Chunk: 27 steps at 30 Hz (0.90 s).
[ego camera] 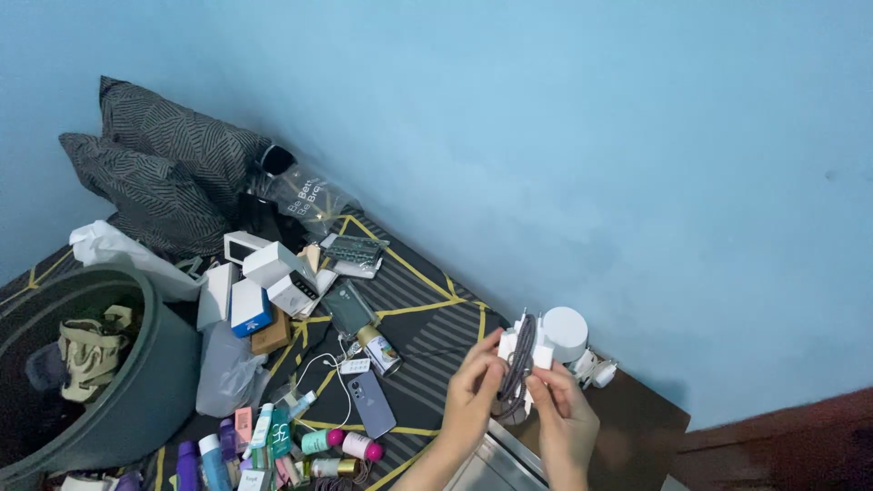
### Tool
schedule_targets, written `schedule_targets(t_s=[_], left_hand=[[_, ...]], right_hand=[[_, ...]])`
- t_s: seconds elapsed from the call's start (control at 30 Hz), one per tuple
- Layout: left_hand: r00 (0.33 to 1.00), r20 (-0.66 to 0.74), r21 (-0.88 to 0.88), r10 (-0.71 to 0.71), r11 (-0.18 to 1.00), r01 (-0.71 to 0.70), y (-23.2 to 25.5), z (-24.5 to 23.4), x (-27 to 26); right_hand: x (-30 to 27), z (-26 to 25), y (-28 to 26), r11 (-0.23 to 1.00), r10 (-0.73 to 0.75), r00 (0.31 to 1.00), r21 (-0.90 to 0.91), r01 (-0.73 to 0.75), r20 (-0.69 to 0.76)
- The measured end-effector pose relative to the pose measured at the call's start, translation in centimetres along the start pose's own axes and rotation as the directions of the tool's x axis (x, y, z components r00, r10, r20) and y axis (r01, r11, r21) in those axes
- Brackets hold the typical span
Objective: Organizing various personal items from a bed onto a bedside table.
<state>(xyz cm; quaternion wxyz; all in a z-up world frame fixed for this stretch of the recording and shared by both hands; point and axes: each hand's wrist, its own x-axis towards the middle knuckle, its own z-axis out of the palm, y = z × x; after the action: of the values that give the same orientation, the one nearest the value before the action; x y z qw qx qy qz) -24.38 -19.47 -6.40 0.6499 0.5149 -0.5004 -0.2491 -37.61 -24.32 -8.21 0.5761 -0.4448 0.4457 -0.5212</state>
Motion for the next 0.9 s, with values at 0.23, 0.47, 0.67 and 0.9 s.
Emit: schedule_targets(t_s=[0.23, 0.47, 0.67, 0.9], left_hand=[[0.944, 0.105, -0.591, -0.313, 0.744, 0.312, -0.6, 0.5, 0.8], [0.929, 0.141, -0.564, -0.343, 0.743, 0.360, 1.9, 0.7, 1.8], [0.925, 0.103, -0.430, -0.367, 0.822, 0.374, 1.2, 1.5, 1.4], [0.994, 0.085, 0.160, -0.073, 0.985, 0.058, -2.5, -0.3, -0.2]], right_hand=[[0.5, -0.3, 1.4, 0.997, -0.077, 0.997, -0.003, 0.077, 0.024], [0.6, -1.2, 3.2, 0.963, -0.214, 0.972, -0.143, 0.226, 0.098], [0.9, -1.7, 4.8, 0.989, -0.131, 0.987, -0.052, 0.136, 0.090], [0.0, -1.0, -2.1, 0.971, 0.075, 0.995, 0.221, -0.088, 0.067]])
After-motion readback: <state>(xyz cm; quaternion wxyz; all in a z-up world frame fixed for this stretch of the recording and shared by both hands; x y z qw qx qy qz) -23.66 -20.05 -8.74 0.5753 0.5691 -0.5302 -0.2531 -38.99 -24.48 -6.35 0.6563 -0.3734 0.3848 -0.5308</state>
